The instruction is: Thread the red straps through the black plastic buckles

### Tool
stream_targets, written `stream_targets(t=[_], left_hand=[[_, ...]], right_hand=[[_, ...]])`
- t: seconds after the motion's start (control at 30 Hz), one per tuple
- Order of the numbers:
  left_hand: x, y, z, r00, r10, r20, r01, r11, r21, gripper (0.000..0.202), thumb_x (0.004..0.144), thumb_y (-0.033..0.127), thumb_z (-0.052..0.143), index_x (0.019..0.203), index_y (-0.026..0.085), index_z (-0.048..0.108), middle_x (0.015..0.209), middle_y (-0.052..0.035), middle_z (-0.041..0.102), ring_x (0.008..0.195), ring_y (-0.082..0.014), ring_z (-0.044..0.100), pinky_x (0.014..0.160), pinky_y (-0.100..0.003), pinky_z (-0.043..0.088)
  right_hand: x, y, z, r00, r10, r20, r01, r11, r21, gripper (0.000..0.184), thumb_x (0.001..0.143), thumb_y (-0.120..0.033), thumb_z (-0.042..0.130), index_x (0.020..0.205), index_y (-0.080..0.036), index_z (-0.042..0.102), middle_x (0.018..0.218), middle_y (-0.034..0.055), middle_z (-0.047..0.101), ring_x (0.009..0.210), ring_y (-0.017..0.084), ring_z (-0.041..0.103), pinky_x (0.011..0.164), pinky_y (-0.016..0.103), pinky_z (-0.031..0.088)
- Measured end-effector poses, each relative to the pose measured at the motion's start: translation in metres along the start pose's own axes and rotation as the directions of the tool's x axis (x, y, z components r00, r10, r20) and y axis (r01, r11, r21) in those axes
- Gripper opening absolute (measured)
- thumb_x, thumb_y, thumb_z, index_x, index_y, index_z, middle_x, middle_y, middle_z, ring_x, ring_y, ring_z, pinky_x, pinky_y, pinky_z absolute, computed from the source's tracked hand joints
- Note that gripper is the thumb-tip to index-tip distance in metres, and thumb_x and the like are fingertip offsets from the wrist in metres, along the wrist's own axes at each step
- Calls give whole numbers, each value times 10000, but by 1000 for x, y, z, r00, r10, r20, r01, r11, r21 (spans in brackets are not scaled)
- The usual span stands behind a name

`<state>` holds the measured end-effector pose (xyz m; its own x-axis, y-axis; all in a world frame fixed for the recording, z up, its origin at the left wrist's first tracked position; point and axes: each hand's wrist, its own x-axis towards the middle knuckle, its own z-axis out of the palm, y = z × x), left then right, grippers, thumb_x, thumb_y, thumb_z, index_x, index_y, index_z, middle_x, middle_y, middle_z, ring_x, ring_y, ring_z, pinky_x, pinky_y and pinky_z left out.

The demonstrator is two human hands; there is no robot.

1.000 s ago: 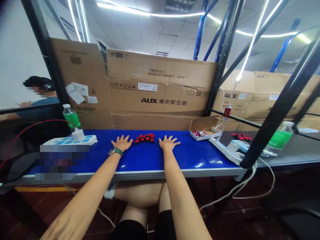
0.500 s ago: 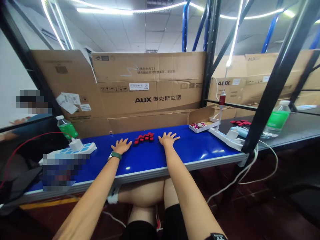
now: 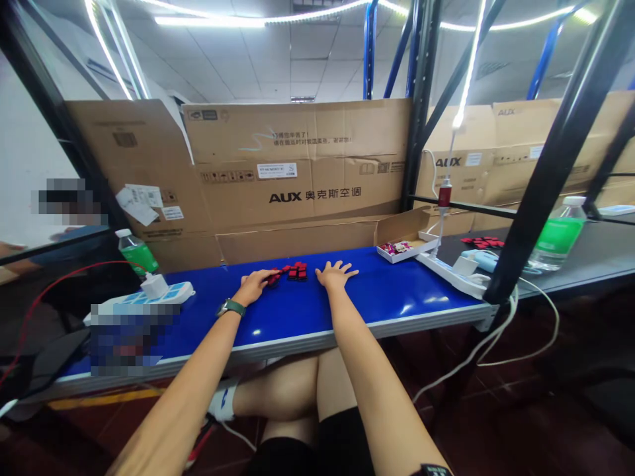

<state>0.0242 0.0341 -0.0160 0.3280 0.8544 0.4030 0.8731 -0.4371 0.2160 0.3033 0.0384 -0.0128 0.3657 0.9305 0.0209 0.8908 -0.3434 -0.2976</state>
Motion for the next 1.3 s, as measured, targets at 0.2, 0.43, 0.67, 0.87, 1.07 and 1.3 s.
stream_targets(t=[0.2, 0.43, 0.67, 0.87, 1.07, 1.3], left_hand=[[2, 5, -6, 996, -19, -82, 21, 1000, 24, 367, 977, 290, 435, 1309, 347, 580, 1281, -56, 648, 1182, -275, 540, 984, -454, 376], [4, 14, -13, 957, 48, -285, -92, 985, -145, 350, 1018, 355, 339, 1257, 210, 550, 1231, -116, 638, 1174, -242, 575, 1020, -385, 422], [5, 20, -9, 974, 135, -183, -189, 929, -318, 266, 1016, 375, 359, 1136, 215, 535, 971, -68, 697, 898, -209, 673, 832, -321, 496], [4, 23, -10, 980, 150, -130, -184, 934, -307, 296, 1004, 403, 380, 1074, 225, 605, 844, -27, 702, 775, -183, 668, 764, -289, 497], [4, 24, -12, 954, 234, -189, -284, 910, -304, 558, 845, 311, 645, 1374, 211, 497, 1224, -88, 676, 1074, -220, 663, 965, -342, 506], [3, 25, -19, 955, 224, -195, -274, 917, -289, 439, 875, 263, 598, 1314, 250, 600, 1300, -65, 664, 1205, -238, 614, 1060, -379, 476]], right_hand=[[-7, 0, -2, 997, 9, -74, -4, 998, 69, 664, 953, -597, 424, 1485, -200, 435, 1601, 204, 251, 1452, 516, 120, 1041, 794, 15], [-43, -33, -19, 709, -553, -438, 678, 706, 206, 443, 1010, -416, 382, 1394, -221, 486, 1418, 154, 493, 1344, 278, 415, 1129, 439, 302], [-42, -62, 6, 434, -807, -400, 885, 297, 359, 375, 946, -241, 521, 1320, -203, 530, 1262, 112, 623, 1156, 216, 590, 1006, 354, 440], [-30, -50, 3, 623, -714, -319, 740, 405, 537, 324, 909, -160, 438, 1167, -216, 627, 961, 29, 705, 836, 169, 659, 848, 285, 506], [-38, -51, -2, 767, -571, -292, 599, 476, 644, 341, 909, -202, 388, 1200, -263, 556, 880, -15, 684, 841, 163, 685, 810, 260, 524], [-34, -51, 4, 709, -670, -221, 586, 386, 712, 311, 871, -170, 382, 1133, -249, 532, 763, -44, 649, 689, 140, 648, 669, 224, 510]])
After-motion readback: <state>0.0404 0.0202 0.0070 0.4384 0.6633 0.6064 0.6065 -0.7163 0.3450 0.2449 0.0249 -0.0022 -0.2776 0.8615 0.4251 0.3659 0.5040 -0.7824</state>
